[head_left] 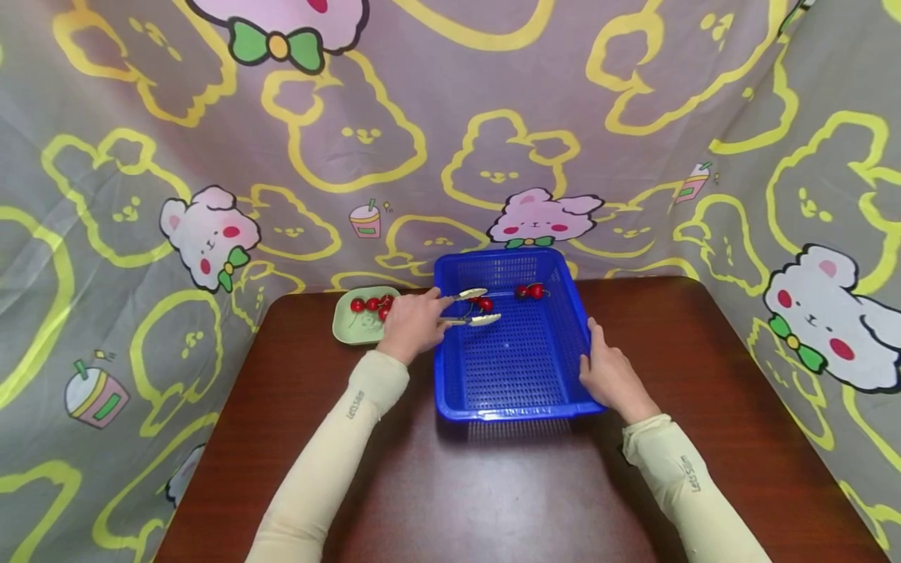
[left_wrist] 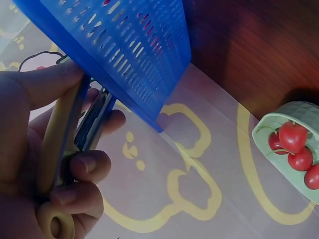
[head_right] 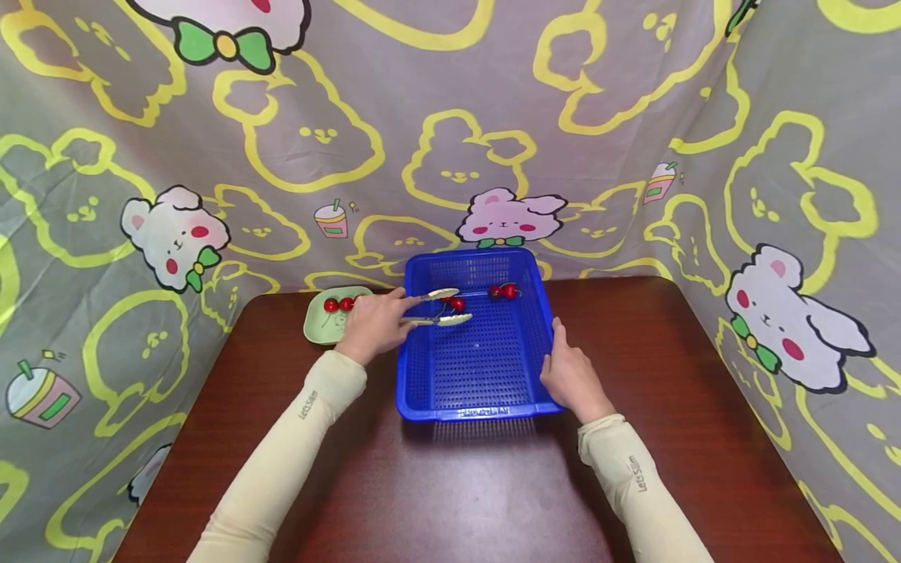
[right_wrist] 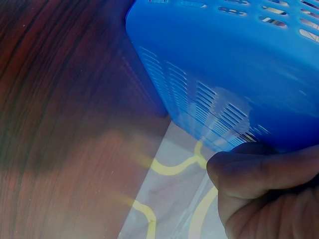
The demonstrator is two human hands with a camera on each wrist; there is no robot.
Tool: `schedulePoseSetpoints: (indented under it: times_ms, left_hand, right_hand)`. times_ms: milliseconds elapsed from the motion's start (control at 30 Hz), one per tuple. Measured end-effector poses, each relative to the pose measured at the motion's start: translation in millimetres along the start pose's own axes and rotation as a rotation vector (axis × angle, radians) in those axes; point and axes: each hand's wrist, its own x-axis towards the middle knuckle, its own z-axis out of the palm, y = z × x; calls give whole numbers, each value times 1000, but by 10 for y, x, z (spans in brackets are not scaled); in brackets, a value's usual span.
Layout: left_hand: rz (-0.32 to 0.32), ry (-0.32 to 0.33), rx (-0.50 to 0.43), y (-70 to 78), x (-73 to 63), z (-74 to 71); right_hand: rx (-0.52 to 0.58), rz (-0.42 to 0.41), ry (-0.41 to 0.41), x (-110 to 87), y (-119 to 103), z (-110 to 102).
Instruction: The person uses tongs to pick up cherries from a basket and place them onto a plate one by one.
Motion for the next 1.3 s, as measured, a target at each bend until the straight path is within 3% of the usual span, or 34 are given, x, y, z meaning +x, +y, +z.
schedulePoseSetpoints:
  times_ms: [400,1300]
  left_hand:
    - [-28,-43,29,63,67,12]
    - [-3,19,40,79,43,30]
  right_hand:
    - [1,-1,14,-8,-25,-14]
    - [-3,17,1,-20,-34,-10]
